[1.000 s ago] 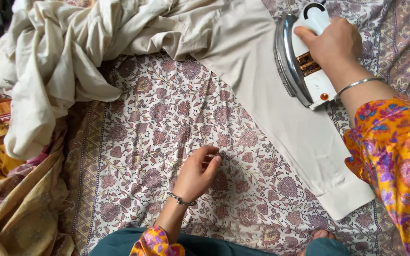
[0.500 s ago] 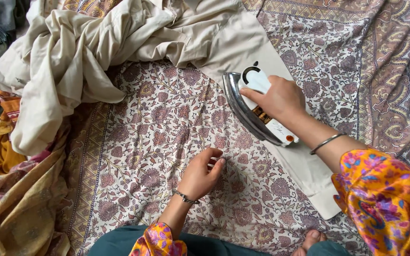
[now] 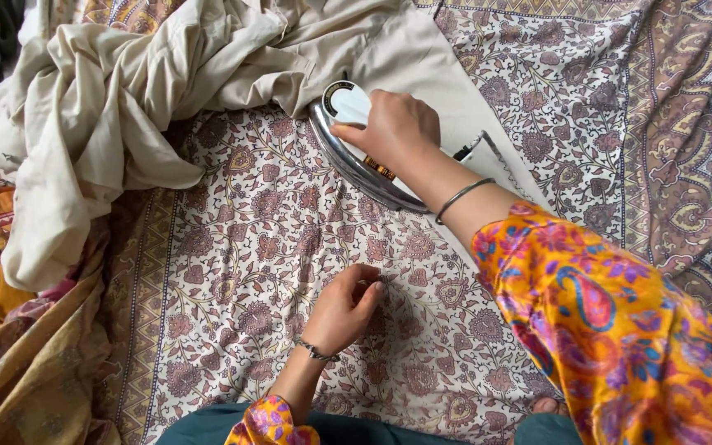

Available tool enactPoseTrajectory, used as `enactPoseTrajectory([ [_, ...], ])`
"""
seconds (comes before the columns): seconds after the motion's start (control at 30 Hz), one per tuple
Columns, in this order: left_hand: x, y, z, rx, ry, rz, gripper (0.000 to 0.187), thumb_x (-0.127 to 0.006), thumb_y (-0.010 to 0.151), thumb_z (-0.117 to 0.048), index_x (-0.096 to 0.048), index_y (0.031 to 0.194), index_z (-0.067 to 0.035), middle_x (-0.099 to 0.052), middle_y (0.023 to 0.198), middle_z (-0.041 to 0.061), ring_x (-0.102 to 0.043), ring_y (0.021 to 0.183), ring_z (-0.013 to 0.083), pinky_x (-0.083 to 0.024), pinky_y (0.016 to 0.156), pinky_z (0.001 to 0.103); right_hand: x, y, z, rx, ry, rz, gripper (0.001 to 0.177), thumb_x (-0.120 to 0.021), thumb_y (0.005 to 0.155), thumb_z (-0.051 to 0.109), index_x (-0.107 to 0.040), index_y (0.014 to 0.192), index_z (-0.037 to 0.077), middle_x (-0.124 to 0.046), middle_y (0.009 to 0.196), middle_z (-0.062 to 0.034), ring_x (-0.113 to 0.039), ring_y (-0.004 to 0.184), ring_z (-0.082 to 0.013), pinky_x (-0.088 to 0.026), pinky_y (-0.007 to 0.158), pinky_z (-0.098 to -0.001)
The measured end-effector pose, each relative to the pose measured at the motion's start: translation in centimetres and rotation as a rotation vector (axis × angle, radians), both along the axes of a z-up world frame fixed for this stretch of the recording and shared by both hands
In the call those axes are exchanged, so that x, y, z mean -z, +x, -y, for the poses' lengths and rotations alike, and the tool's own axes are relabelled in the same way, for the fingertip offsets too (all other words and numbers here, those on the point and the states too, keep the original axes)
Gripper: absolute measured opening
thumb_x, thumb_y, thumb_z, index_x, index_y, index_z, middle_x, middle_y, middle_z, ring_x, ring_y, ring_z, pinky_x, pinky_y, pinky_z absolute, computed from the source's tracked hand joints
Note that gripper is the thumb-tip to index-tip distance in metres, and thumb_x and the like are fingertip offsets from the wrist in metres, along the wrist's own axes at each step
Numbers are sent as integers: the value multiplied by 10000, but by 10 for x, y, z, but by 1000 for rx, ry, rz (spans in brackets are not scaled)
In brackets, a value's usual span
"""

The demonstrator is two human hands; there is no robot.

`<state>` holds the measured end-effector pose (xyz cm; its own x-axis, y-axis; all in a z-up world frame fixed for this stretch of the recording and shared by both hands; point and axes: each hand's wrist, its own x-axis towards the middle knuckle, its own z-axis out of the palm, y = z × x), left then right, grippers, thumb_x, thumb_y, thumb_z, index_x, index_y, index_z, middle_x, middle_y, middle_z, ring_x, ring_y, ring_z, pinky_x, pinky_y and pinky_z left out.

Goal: Ironing the sleeve and cuff of a tan shirt on a patterned surface.

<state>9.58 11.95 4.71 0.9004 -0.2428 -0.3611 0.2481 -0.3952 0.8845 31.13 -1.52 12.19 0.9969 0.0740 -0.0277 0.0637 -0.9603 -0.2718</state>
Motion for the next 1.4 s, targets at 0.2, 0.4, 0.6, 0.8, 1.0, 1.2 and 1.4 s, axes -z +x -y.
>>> enactPoseTrajectory([
  [0.2, 10, 0, -7, -26, 47, -25, 330, -631, 946, -299, -694, 1162, -57, -777, 968, 121, -750, 820, 227, -581, 751, 338, 1, -6, 16, -122, -31, 45, 710, -782, 711, 735, -738, 1018, 97, -749, 817, -163, -742, 735, -330, -579, 644, -457],
  [0.4, 16, -2, -10, -83, -78, -82, 299, -616, 961, -266, -691, 1158, -52, -790, 928, 104, -737, 817, 159, -573, 738, 300, -5, -2, 74, -416, -189, 115, 752, -741, 727, 806, -716, 944, 87, -729, 702, -137, -742, 652, -303, -590, 604, -430],
  [0.6, -1, 3, -7, -92, -99, -124, 292, -624, 960, -246, -685, 1158, -40, -791, 971, 88, -745, 853, 143, -580, 754, 294, 8, 64, 124, -212, -240, 276, 810, -736, 780, 840, -748, 1053, 77, -726, 726, -147, -733, 636, -314, -582, 562, -438],
  [0.8, -7, 10, -6, -99, -47, -229, 308, -623, 951, -259, -686, 1179, -62, -792, 977, 89, -746, 831, 164, -590, 738, 309, 26, 142, 151, 106, -282, 273, 770, -810, 808, 787, -746, 1056, 61, -740, 850, -217, -731, 770, -387, -569, 660, -498],
  [1.0, 4, 9, -7, -92, -68, -141, 318, -639, 945, -272, -679, 1170, -51, -777, 1006, 107, -771, 885, 197, -608, 782, 320, 23, 159, 137, 295, -72, 315, 717, -875, 768, 678, -749, 1048, 30, -731, 1042, -225, -721, 901, -380, -562, 742, -477],
  [1.2, 6, 9, -3, -36, -41, -121, 311, -631, 955, -277, -685, 1173, -62, -770, 1045, 91, -761, 927, 187, -597, 814, 312, -4, 90, 98, 208, -34, 70, 712, -819, 801, 686, -755, 1047, 21, -738, 1004, -244, -720, 917, -399, -566, 805, -484],
  [1.4, 16, 6, -6, -72, -83, -120, 310, -622, 952, -279, -690, 1169, -68, -788, 972, 93, -748, 847, 172, -584, 762, 309, -9, 0, 66, -58, -103, -8, 746, -740, 732, 777, -738, 957, 65, -744, 820, -194, -741, 733, -359, -588, 649, -473],
])
